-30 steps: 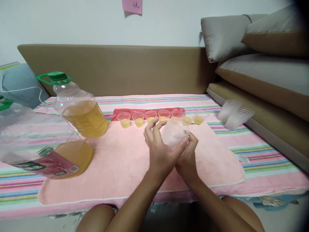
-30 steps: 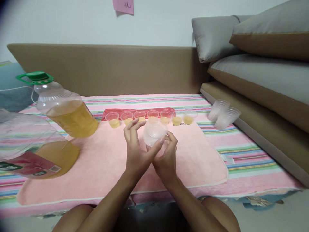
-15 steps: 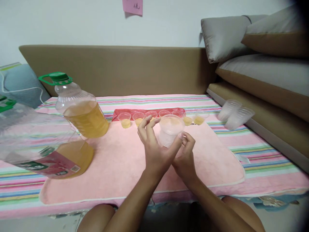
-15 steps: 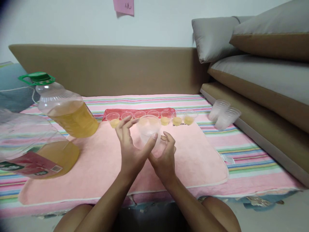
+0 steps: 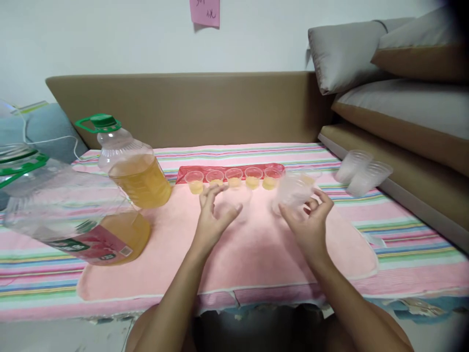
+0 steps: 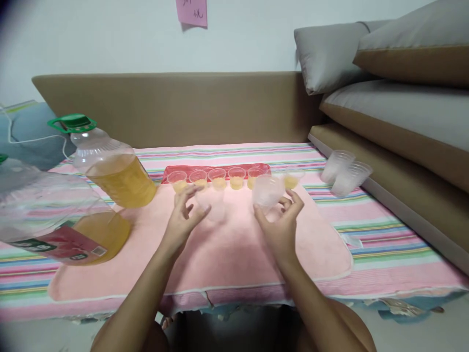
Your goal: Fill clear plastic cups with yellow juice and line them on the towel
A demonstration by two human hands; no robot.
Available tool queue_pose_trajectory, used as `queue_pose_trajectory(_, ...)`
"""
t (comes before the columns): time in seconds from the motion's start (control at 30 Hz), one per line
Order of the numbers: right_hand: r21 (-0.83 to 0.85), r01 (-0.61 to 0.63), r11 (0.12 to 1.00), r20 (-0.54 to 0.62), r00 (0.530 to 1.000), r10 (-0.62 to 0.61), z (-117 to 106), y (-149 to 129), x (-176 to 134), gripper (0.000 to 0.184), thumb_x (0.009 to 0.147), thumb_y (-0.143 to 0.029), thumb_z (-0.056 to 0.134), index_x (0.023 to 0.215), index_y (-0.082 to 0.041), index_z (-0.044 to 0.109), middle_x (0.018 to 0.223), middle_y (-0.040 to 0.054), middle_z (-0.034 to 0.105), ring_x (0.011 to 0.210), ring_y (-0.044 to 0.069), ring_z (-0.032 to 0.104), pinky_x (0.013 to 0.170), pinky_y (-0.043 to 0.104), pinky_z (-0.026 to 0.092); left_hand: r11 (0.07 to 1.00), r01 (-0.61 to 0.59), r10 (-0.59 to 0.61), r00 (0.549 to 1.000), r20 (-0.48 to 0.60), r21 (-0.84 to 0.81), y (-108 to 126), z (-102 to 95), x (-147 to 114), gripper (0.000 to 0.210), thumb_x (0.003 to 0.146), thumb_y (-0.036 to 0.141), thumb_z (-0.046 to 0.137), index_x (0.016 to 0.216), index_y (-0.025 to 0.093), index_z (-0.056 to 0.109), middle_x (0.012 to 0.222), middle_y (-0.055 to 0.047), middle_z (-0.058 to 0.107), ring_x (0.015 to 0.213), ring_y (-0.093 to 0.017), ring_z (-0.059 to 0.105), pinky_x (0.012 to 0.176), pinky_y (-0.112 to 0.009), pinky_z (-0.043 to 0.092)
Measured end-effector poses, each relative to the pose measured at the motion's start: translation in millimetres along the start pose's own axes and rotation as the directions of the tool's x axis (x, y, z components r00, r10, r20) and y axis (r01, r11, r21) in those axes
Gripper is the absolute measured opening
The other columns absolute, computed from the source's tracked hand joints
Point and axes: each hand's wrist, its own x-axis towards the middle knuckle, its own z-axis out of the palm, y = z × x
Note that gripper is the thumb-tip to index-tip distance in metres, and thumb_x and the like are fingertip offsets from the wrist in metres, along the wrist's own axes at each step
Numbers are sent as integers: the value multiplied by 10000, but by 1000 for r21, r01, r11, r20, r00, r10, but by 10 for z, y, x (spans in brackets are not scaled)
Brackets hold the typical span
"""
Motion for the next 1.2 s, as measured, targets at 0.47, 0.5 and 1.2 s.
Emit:
queue_pose_trajectory(0.47,-168,-124,978,-354,934,58,-1097,718,649,971,519,-553,856,1259,-256,302,1158,139,584,1053,325,624,889,485,442,986,-38,-32,910,413,161,-320,-115,-153,636,806,566,850,1373,352,655,1475,-118,501,1522,-329,430,1331,-576,291)
queue_pose_trajectory(0.5,-153,-122,981,-377,925,56,-1164,770,682,973,505,-530,868,1247,-254,301,1146,140,585,1037,323,626,871,478,447,985,-43,-30,909,415,167,-325,-125,-155,631,809,568,849,1370,350,657,1475,-118,503,1521,-328,430,1331,-577,291)
queue_pose_trajectory(1.2,-213,-424,881,-662,726,189,-1682,1358,1126,968,494,-129,920,1105,-305,190,1003,11,505,953,279,610,886,445,473,887,-423,423,905,40,184,-39,-303,-201,168,1039,380,589,938,261,652,1033,-70,650,1051,-244,637,973,-417,523)
